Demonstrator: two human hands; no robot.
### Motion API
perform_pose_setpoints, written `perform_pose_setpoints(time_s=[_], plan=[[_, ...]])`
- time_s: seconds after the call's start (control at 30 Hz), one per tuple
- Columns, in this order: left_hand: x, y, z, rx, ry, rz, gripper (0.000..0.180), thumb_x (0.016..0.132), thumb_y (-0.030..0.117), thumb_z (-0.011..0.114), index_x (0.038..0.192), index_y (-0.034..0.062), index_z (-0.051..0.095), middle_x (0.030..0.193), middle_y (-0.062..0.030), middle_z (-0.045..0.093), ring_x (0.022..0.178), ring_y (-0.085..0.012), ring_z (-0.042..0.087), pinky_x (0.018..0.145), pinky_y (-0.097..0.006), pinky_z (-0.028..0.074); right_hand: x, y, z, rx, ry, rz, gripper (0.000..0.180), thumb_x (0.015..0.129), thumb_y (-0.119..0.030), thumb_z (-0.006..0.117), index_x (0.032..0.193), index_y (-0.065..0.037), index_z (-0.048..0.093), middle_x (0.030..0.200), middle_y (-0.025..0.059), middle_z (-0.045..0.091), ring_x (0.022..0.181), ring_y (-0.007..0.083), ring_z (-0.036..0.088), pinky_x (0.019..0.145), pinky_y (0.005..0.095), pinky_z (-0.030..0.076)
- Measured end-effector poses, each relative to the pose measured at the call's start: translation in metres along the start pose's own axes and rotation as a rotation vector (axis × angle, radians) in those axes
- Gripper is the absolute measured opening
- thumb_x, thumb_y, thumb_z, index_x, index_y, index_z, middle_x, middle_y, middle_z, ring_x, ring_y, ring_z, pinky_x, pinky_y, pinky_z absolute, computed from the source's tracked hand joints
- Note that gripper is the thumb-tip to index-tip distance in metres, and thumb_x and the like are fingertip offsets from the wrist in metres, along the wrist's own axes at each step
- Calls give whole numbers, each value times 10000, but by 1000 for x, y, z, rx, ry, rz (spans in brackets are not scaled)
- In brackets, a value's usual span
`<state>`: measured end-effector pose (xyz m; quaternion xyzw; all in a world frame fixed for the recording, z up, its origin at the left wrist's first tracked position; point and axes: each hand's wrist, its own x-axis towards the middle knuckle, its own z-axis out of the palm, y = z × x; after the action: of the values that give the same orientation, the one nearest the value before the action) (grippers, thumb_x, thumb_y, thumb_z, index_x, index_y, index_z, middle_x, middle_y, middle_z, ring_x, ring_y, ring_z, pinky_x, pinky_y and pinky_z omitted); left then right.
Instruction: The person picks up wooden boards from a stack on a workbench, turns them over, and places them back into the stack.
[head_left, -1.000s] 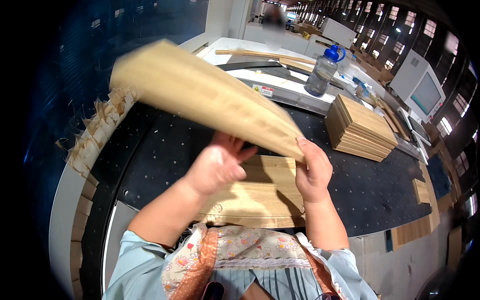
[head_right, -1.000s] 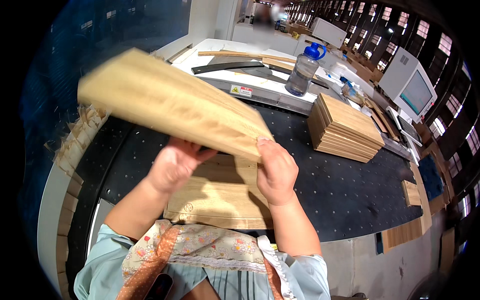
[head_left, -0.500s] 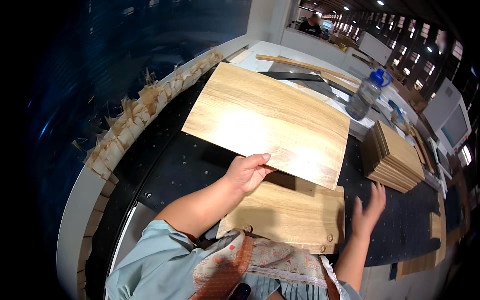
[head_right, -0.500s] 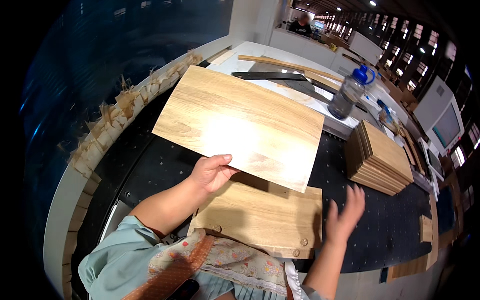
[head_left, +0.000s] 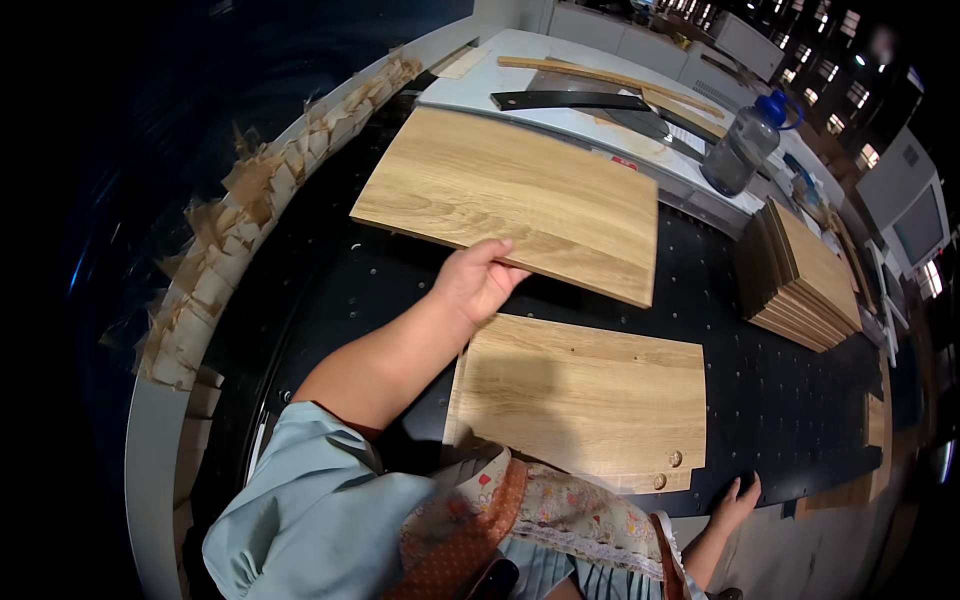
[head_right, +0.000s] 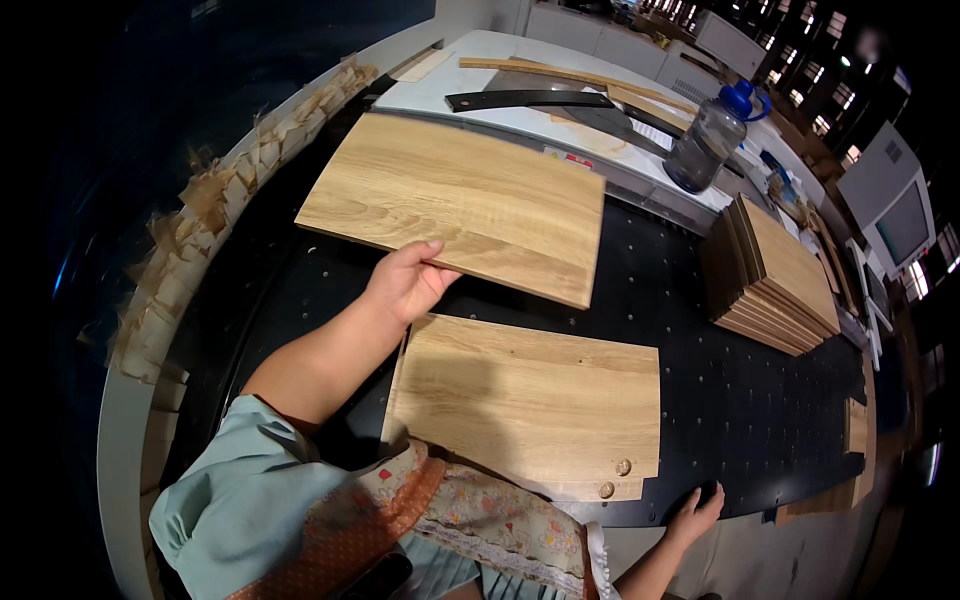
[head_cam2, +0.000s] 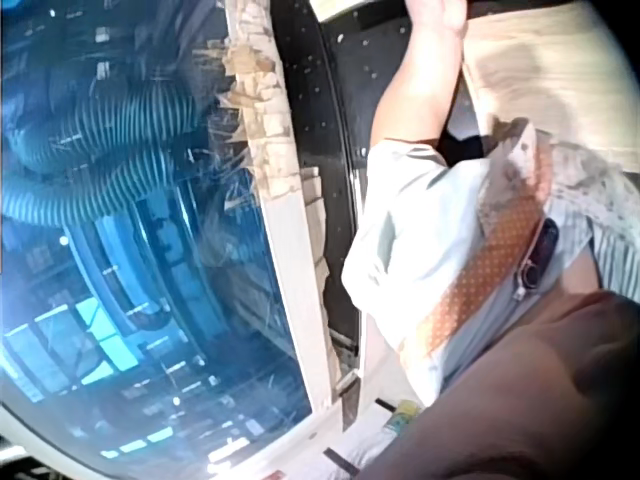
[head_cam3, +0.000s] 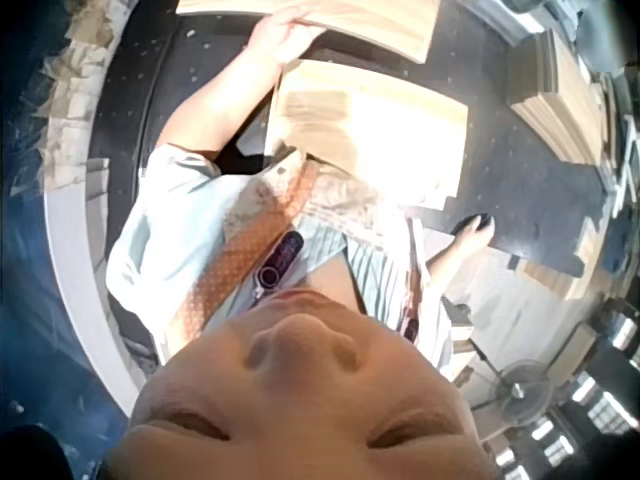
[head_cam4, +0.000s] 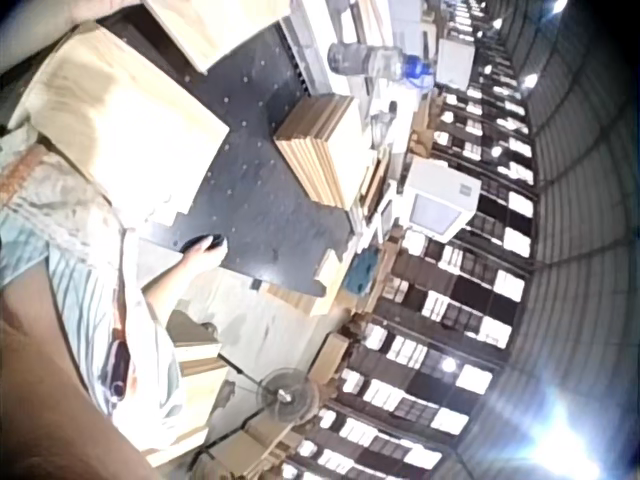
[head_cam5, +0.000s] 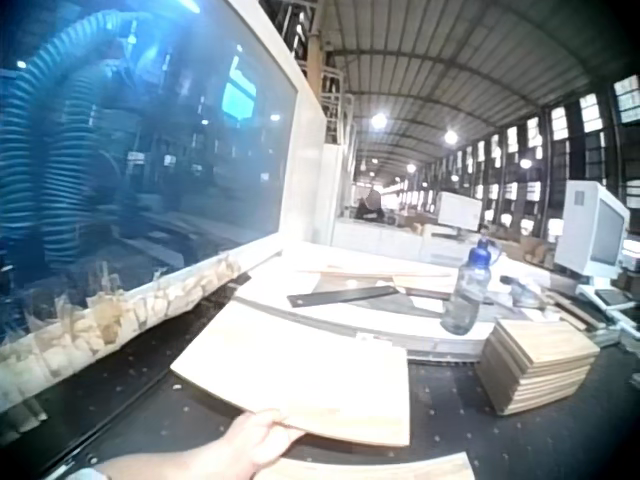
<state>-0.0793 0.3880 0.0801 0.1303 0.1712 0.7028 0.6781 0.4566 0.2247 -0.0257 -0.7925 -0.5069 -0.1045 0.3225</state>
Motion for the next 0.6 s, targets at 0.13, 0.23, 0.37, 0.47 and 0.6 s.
perform_pose_setpoints(time_s=[0.13, 0.23, 0.37, 0.47, 0.6], plan=[[17, 11, -17, -75, 240, -13, 331, 868, -46, 482, 1189, -72, 405, 1224, -198, 482, 1158, -335, 492, 1016, -511, 403, -3, 6, 3, 94, 18, 30, 369, 810, -50, 569, 1162, 53, 528, 1186, 206, 549, 1109, 350, 514, 976, 409, 380], [44, 18, -36, -74, 307, 4, 321, 882, -37, 448, 1198, -56, 390, 1231, -205, 475, 1156, -353, 497, 1017, -509, 413, -1, 9, 6, 142, 22, 52, 361, 802, -42, 564, 1146, 65, 535, 1180, 207, 551, 1109, 343, 516, 975, 406, 387], [81, 33, -56, -164, 372, 53, 327, 865, -38, 518, 1182, -23, 436, 1174, -183, 509, 1102, -349, 531, 970, -529, 444, -2, 6, 3, 94, -2, 67, 359, 810, -31, 553, 1153, 72, 526, 1192, 208, 539, 1109, 335, 518, 977, 399, 394], [110, 56, -73, -61, 443, 87, 303, 870, -24, 544, 1164, -13, 468, 1151, -179, 540, 1042, -349, 577, 916, -525, 485, -2, 3, 3, 106, -9, 85, 353, 818, -23, 545, 1156, 74, 523, 1205, 209, 528, 1111, 330, 518, 979, 396, 395], [127, 93, -88, 147, 549, 156, 418, 878, 105, 612, 1246, -4, 445, 1237, -175, 496, 1138, -358, 513, 926, -477, 461, -1, -3, 6, 125, -17, 90, 357, 821, -20, 541, 1166, 70, 518, 1212, 211, 522, 1110, 330, 517, 974, 394, 399]])
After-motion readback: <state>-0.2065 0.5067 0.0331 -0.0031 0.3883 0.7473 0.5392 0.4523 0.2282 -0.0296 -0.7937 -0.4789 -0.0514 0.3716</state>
